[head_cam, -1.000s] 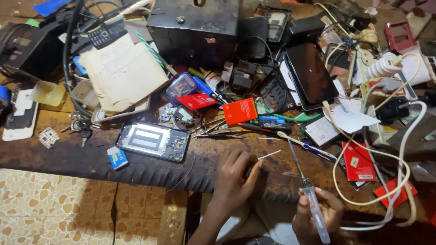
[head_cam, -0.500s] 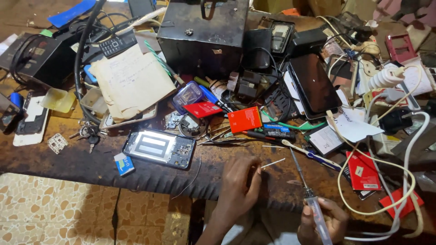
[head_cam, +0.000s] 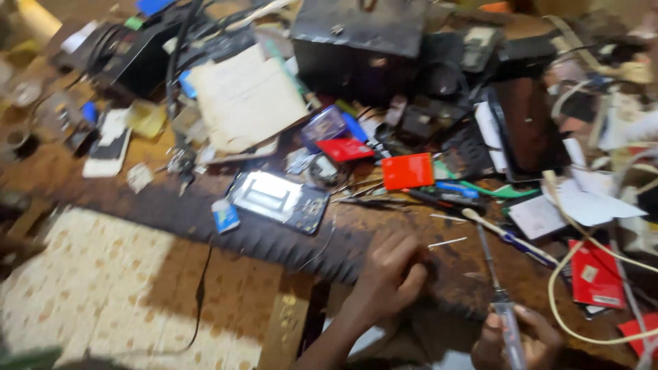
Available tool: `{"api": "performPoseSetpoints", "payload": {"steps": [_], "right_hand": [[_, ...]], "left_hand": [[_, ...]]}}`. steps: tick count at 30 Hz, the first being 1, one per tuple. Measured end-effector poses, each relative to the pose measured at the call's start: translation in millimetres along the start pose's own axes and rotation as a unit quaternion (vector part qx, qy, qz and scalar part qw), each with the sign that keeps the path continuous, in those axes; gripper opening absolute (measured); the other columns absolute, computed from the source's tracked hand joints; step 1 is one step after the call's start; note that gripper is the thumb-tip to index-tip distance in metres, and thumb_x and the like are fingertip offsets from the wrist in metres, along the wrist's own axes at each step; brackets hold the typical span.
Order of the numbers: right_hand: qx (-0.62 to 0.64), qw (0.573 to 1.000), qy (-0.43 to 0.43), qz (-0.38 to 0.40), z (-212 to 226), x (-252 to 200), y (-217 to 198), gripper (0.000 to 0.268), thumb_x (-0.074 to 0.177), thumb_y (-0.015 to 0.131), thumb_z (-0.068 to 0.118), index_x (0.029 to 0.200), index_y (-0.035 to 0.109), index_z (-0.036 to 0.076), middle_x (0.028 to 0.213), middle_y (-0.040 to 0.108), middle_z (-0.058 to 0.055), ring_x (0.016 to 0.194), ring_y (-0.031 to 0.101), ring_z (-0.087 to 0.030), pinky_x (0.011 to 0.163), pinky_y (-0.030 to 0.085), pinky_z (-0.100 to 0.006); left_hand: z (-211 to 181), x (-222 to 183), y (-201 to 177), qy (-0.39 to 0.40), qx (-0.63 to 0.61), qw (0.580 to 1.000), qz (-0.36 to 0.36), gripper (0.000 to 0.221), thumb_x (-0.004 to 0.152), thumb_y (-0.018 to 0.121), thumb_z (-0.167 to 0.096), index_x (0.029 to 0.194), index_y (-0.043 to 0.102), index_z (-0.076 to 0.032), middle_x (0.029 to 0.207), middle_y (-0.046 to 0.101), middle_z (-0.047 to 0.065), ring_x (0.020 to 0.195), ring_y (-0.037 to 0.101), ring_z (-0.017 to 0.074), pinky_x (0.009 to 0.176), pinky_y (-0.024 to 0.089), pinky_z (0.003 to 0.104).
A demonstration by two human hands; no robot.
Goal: Soldering thin wires to a mobile phone component on a repair workbench.
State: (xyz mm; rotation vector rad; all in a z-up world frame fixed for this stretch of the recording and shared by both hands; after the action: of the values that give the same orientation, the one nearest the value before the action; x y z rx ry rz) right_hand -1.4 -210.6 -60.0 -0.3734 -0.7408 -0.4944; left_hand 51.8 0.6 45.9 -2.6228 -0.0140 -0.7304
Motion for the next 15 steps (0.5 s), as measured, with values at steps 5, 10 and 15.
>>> {"api": "performPoseSetpoints", "payload": {"steps": [5,10,15], "right_hand": [[-0.002,0.995,-0.048,-0.082,20,8,8,0.036,0.086,0.054,0.019,0.096,0.041,-0.013,0.084,0.043,-0.019,0.064,0.048,-0.026,0.063,0.038,-0.027],[-0.033,0.999,-0.007,-0.040,23,5,-2,0.034,0.089,0.054,0.017,0.100,0.039,-0.011,0.085,0.044,-0.019,0.068,0.048,-0.028,0.068,0.038,-0.029],[-0.109,0.988,-0.100,-0.041,57,19,16,0.034,0.095,0.050,0.013,0.095,0.040,-0.020,0.084,0.045,-0.024,0.065,0.045,-0.031,0.062,0.033,-0.035]], "left_hand": [[-2,-7,-5,0.033,0.002,0.999,-0.018,0.007,0.072,0.045,0.000,0.077,0.044,-0.004,0.076,0.047,0.011,0.068,0.042,0.0299,0.065,0.030,0.036],[-2,-11,-5,0.037,-0.011,0.999,-0.028,0.007,0.077,0.040,-0.001,0.082,0.044,-0.002,0.076,0.049,0.012,0.070,0.045,0.0298,0.065,0.032,0.036],[-2,-18,-10,0.042,-0.040,0.995,-0.079,0.012,0.078,0.040,0.001,0.084,0.048,-0.007,0.075,0.050,0.005,0.067,0.049,0.0255,0.068,0.035,0.035]]}}
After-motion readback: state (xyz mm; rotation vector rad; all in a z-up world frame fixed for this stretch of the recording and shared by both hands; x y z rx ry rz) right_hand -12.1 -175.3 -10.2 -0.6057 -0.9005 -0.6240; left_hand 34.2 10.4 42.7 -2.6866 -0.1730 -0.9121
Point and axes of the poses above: each hand's wrist, its own x-axis towards the middle knuckle, its own y-axis out of the palm, z = x × y, the point moved 7 cm from there along x, towards the middle knuckle
